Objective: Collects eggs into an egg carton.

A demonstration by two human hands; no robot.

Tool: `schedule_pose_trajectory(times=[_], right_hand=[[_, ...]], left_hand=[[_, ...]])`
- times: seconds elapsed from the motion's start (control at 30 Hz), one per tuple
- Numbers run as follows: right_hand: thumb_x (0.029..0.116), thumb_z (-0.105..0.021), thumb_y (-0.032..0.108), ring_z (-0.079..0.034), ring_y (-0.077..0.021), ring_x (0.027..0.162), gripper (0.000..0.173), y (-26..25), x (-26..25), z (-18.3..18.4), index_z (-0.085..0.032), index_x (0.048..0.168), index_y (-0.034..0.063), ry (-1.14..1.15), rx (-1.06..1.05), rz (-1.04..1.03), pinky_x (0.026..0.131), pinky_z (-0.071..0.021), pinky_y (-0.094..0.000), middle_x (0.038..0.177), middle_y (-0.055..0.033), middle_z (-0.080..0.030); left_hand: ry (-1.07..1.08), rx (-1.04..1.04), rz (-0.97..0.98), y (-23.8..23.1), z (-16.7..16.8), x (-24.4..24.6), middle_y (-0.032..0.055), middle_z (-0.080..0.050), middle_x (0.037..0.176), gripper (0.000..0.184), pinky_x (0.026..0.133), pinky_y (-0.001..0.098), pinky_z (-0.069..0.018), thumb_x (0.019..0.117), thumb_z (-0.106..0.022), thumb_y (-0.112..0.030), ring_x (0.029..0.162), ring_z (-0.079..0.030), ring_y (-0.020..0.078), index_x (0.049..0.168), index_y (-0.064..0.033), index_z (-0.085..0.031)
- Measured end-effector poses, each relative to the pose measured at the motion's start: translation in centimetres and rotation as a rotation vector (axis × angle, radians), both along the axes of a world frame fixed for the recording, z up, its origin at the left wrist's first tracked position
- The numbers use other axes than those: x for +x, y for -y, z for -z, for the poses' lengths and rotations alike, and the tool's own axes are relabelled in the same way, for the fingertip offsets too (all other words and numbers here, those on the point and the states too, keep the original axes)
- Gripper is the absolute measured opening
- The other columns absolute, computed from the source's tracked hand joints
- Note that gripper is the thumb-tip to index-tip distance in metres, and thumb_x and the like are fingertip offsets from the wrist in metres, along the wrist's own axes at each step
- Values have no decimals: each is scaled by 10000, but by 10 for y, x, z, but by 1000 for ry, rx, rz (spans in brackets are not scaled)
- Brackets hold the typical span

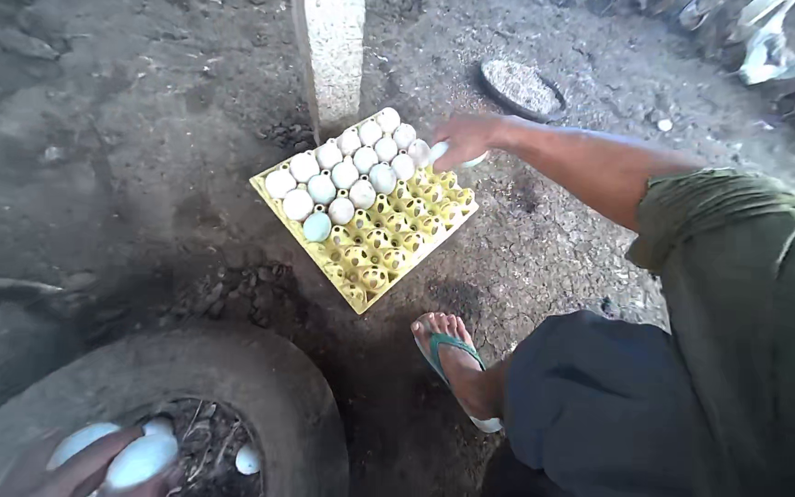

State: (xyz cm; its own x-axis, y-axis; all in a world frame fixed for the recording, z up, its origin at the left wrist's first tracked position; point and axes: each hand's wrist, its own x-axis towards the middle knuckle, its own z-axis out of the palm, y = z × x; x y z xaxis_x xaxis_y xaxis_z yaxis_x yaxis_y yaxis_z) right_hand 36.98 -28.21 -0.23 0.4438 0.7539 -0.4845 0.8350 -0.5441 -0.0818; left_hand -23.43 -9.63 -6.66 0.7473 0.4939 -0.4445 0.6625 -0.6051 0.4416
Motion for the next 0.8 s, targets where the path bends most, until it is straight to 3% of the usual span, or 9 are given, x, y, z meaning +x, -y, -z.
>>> schedule_pose_trajectory(times=[0.07, 0.17, 0.23, 0.3, 0.4, 0.53, 0.67, 0.73, 0.8], right_hand=[[900, -770, 449, -632, -403, 1144, 531, 6, 7, 12, -683, 1260, 67, -44, 3, 26, 967, -463, -671, 1202, -215, -676], [833, -839, 449, -626, -413, 1102, 589, 15, 13, 18, -669, 1209, 29, -61, 24, 8, 927, -486, -656, 1193, -246, -638], [871, -809, 434, -604, -407, 1115, 531, 26, 13, 12, -656, 1194, 42, -70, 66, -2, 916, -496, -630, 1246, -254, -577], [951, -705, 302, -613, -381, 1129, 327, 42, 7, 6, -675, 1199, 92, -103, 156, -8, 910, -508, -607, 1248, -222, -596], [981, -634, 204, -591, -351, 1206, 306, 56, 1, 8, -667, 1277, 135, -211, 205, -16, 972, -484, -596, 1303, -173, -606], [939, -716, 258, -641, -370, 1134, 434, 61, -1, 27, -598, 1334, 120, -228, 207, -52, 934, -516, -597, 1247, -177, -654], [966, -694, 398, -670, -325, 938, 408, 62, 14, 19, -665, 1185, 55, -293, 247, 44, 833, -532, -580, 1024, -165, -685], [1004, -635, 416, -666, -239, 832, 361, 64, 24, 8, -679, 1106, 73, -414, 258, 175, 744, -549, -491, 955, -117, -681], [1001, -639, 335, -640, -192, 809, 272, 65, 30, 0, -655, 1093, 79, -581, 309, 303, 703, -549, -407, 964, -91, -654]], left_hand=[[137, 16, 88, 0, -18, 44, 337, -579, 1290, 652, 892, 617, -530, 791, -820, -546, 1079, -637, 443, 1220, -71, -696], [289, 105, 201, 2, -32, 114, 246, -574, 1330, 671, 869, 574, -543, 727, -809, -651, 1099, -635, 365, 1215, -200, -716], [406, 185, 248, 12, -38, 164, 209, -599, 1303, 688, 856, 558, -539, 731, -737, -730, 1089, -640, 332, 1189, -217, -723], [505, 256, 249, 29, -42, 215, 203, -618, 1259, 724, 834, 569, -533, 750, -661, -775, 1066, -642, 339, 1122, -160, -746], [498, 251, 218, 51, -46, 281, 223, -561, 1314, 758, 826, 625, -507, 745, -650, -785, 1090, -609, 402, 1129, -138, -738], [500, 272, 297, 74, -29, 348, 266, -509, 1378, 678, 729, 646, -535, 751, -748, -683, 1020, -641, 456, 1179, -158, -733], [374, 328, 401, 101, -15, 399, 274, -463, 1418, 575, 591, 583, -558, 789, -793, -610, 770, -679, 399, 1212, -229, -717], [283, 362, 447, 114, -9, 417, 270, -445, 1430, 561, 575, 560, -561, 820, -771, -607, 714, -674, 371, 1257, -263, -694], [205, 374, 475, 124, -4, 431, 265, -437, 1437, 574, 585, 552, -564, 835, -758, -606, 708, -672, 362, 1298, -279, -670]])
